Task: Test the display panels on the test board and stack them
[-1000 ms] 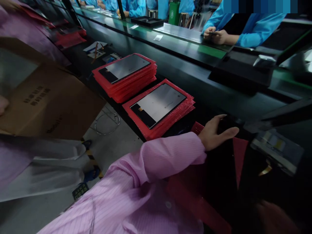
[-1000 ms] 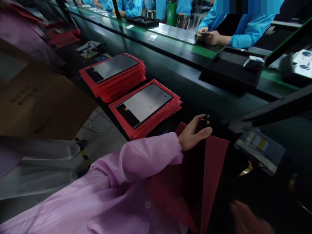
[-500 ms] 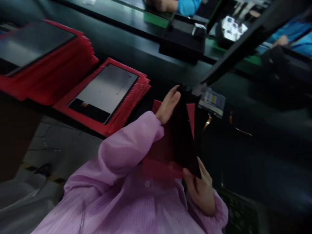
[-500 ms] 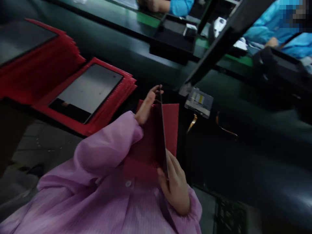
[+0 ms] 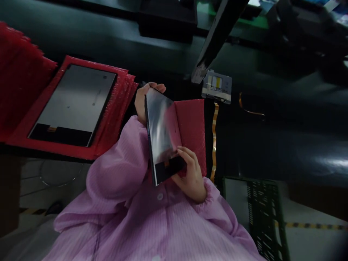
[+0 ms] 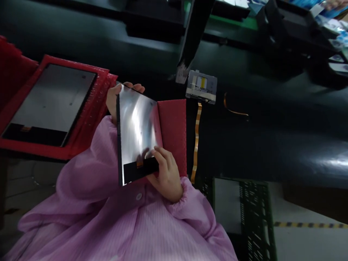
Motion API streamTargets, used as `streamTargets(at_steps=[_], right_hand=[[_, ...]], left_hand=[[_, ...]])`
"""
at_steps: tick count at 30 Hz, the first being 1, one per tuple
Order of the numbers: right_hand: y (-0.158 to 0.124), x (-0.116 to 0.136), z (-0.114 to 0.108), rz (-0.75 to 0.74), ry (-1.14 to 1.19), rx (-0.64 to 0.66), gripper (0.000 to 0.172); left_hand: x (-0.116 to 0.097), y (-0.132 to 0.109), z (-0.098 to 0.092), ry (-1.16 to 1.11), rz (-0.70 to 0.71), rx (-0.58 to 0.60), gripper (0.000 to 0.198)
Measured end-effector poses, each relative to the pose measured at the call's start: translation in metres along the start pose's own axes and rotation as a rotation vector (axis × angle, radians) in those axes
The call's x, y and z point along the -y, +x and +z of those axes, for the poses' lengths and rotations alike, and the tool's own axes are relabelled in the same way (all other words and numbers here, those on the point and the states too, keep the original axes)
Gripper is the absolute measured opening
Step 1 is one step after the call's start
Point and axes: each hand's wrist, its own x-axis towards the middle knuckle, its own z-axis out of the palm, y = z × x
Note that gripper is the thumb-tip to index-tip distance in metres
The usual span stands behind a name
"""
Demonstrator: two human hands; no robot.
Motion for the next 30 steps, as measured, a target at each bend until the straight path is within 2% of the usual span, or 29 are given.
streamTargets(at_steps=[4, 8, 10, 13, 16, 18, 21, 24, 27, 30], right_hand=[[0.0, 0.001, -0.001, -0.028, -0.023, -0.015, 0.06], [0.0, 0.003, -0.007, -0.15, -0.114, -0.08, 0.051], [0.001, 0.003, -0.012, -0.197, -0.193, -0.155, 0.048], [0.0, 0.0, -0.021, -0.234, -0.304, -0.293, 0.051], [-0.005, -0.007, -0.03, -0.245, -0.397, -0.411, 0.059], [-0.01, -0.013, -0.033, -0.254, -0.442, -0.379, 0.056], [-0.016, -0.018, -0.032, -0.288, -0.482, -0.204, 0.049], [-0.018, -0.018, -0.023, -0.3, -0.497, -0.074, 0.041], [-0.019, -0.017, -0.014, -0.268, -0.498, 0.045, 0.033], [-0.021, -0.018, -0.008, -0.238, -0.501, 0.055, 0.035]], left_hand=[[-0.004, -0.011, 0.007, -0.012, 0.064, -0.022, 0.037], [-0.005, -0.018, 0.015, -0.012, 0.108, -0.035, 0.039], [-0.005, -0.02, 0.018, 0.004, 0.058, 0.034, 0.04], [-0.001, -0.021, 0.02, 0.01, -0.103, 0.169, 0.042], [0.009, -0.018, 0.017, 0.063, -0.264, 0.177, 0.033], [0.017, -0.015, 0.014, 0.159, -0.302, 0.161, 0.035], [0.024, -0.012, 0.007, 0.329, -0.215, 0.121, 0.049], [0.024, -0.011, 0.004, 0.452, -0.137, 0.075, 0.054], [0.025, -0.013, 0.003, 0.526, -0.16, 0.088, 0.057], [0.026, -0.016, 0.004, 0.556, -0.153, 0.09, 0.057]])
